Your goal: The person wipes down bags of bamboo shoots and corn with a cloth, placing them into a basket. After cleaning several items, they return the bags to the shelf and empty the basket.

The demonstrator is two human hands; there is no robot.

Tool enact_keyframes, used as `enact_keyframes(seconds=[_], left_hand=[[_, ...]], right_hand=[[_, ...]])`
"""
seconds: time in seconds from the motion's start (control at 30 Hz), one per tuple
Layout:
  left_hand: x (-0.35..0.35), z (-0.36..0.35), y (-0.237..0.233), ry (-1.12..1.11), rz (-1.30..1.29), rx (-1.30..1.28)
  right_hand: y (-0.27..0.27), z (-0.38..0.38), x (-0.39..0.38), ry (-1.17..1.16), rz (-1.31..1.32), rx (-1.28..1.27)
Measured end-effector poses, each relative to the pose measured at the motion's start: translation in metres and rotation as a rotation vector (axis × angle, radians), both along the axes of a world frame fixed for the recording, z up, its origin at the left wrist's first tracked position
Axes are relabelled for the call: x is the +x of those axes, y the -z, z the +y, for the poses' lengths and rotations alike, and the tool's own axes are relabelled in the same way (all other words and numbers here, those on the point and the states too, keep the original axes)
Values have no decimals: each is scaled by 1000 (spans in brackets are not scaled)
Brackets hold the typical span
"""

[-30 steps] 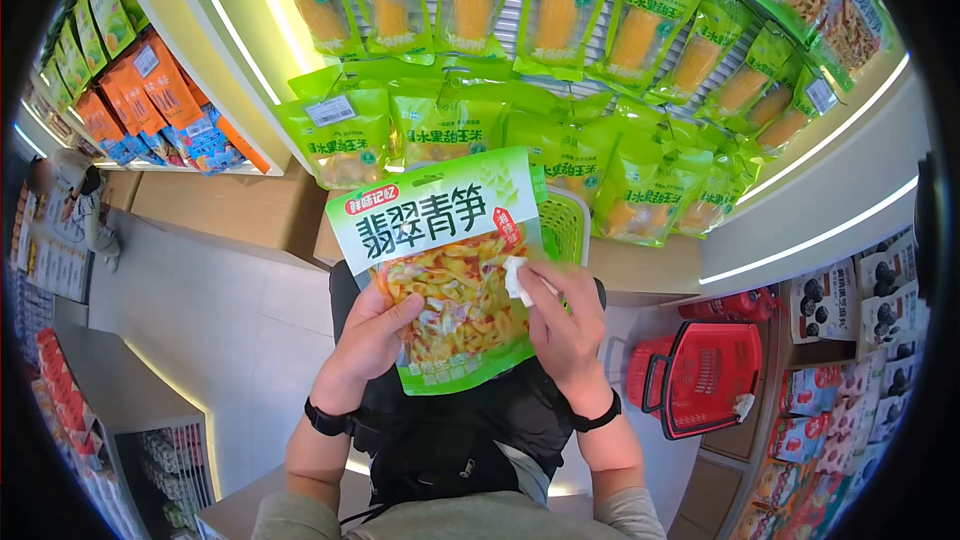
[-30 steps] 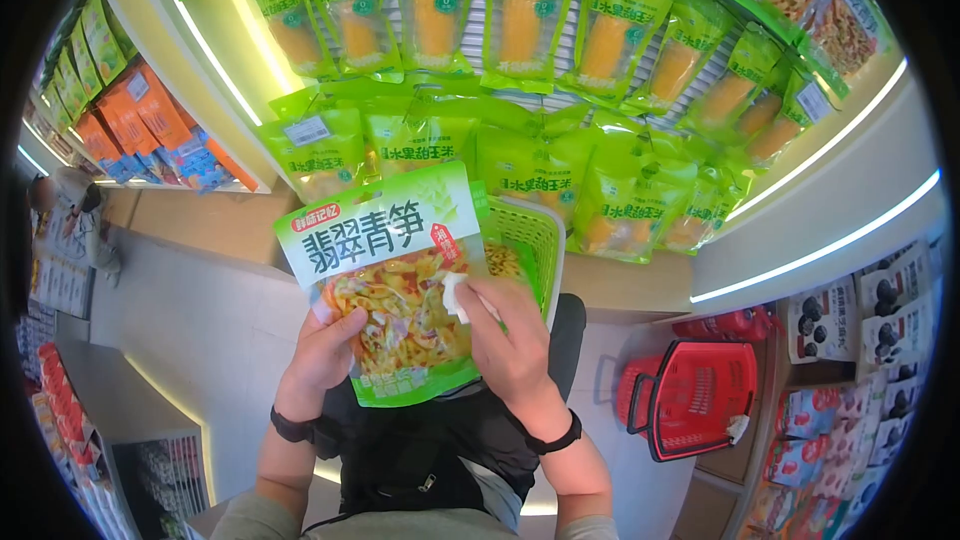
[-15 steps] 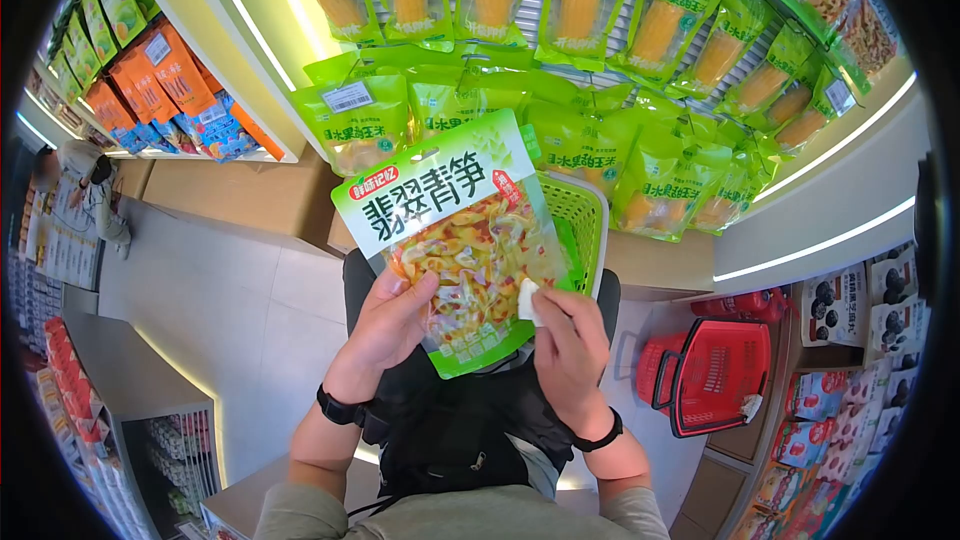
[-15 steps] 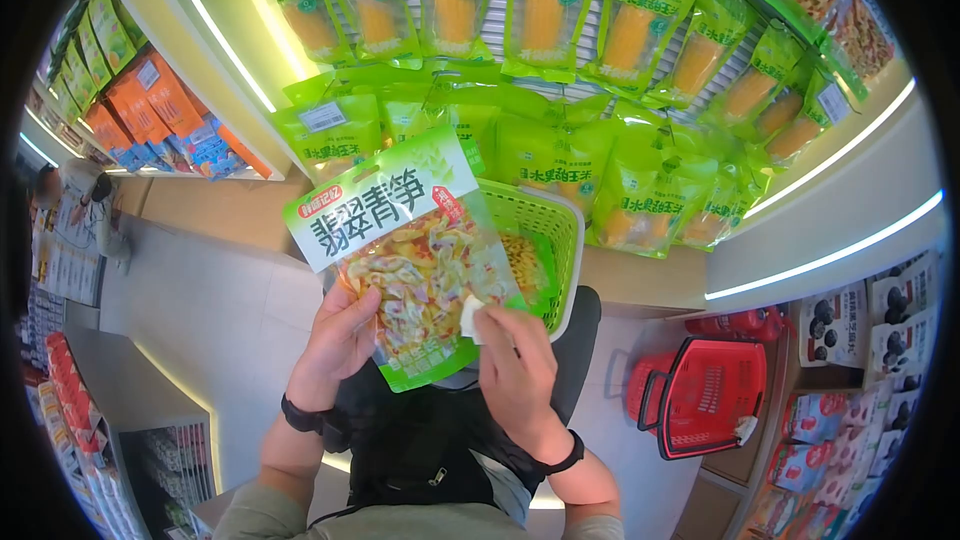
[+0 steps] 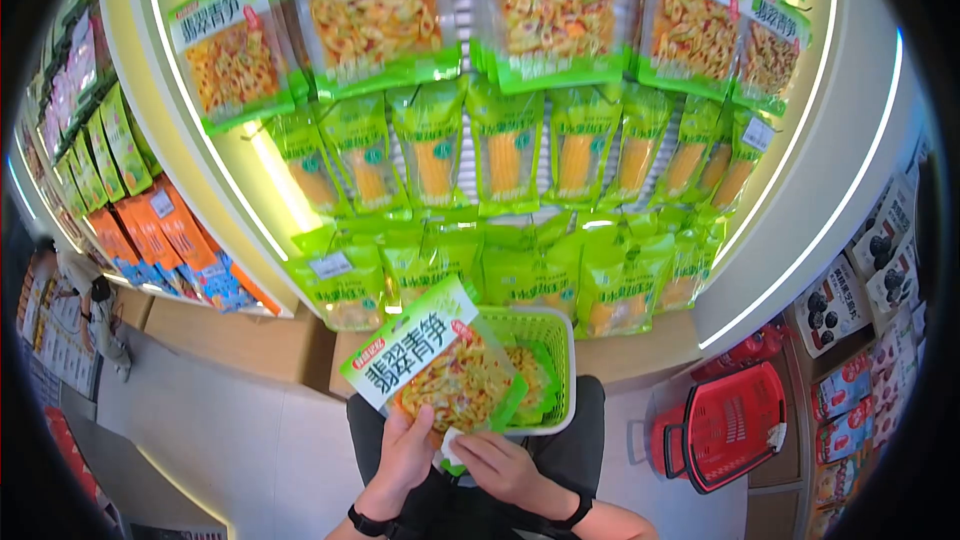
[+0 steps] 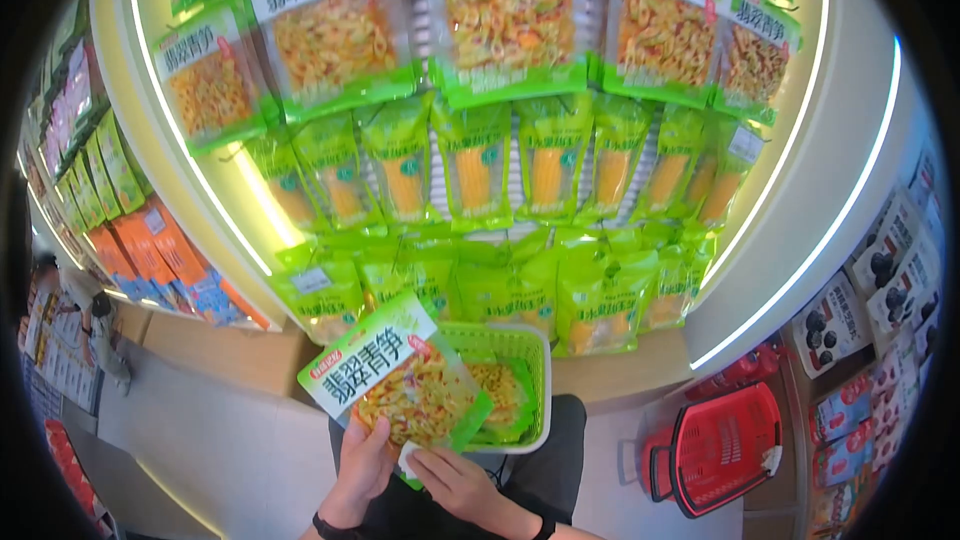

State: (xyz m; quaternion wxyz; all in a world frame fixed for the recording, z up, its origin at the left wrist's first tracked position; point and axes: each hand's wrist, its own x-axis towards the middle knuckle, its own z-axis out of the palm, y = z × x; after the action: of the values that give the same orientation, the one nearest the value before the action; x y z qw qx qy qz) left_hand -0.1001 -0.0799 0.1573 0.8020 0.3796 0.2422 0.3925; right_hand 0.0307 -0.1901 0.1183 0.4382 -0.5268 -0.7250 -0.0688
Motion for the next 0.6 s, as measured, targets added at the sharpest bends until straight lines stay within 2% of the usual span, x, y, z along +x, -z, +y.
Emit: enact_keyframes(seconds=[0.13, 0.2, 0.27, 0.3, 0.37, 0.47, 0.53, 0.6], left_hand=[[0, 2, -7, 12, -11, 21], [-3, 5, 1, 21, -43, 25], [-7, 17, 16, 63, 44, 68], [-3, 17, 1, 59, -8, 72], [7, 17, -32, 87, -24, 128], [37, 29, -66, 138, -37, 242], [69, 36, -93, 148, -45, 500], [110, 36, -130, 158, -79, 606]], right_hand=[[-19, 8, 12, 82, 66, 39], [-8, 13, 27, 139, 96, 76], [13, 17, 55, 292, 216, 24], [30, 19, 70, 306, 212, 45], [72, 21, 96, 535, 303, -78], [125, 15, 105, 494, 295, -95], [136, 15, 98, 498, 289, -80], [147, 20, 98, 472, 347, -59]])
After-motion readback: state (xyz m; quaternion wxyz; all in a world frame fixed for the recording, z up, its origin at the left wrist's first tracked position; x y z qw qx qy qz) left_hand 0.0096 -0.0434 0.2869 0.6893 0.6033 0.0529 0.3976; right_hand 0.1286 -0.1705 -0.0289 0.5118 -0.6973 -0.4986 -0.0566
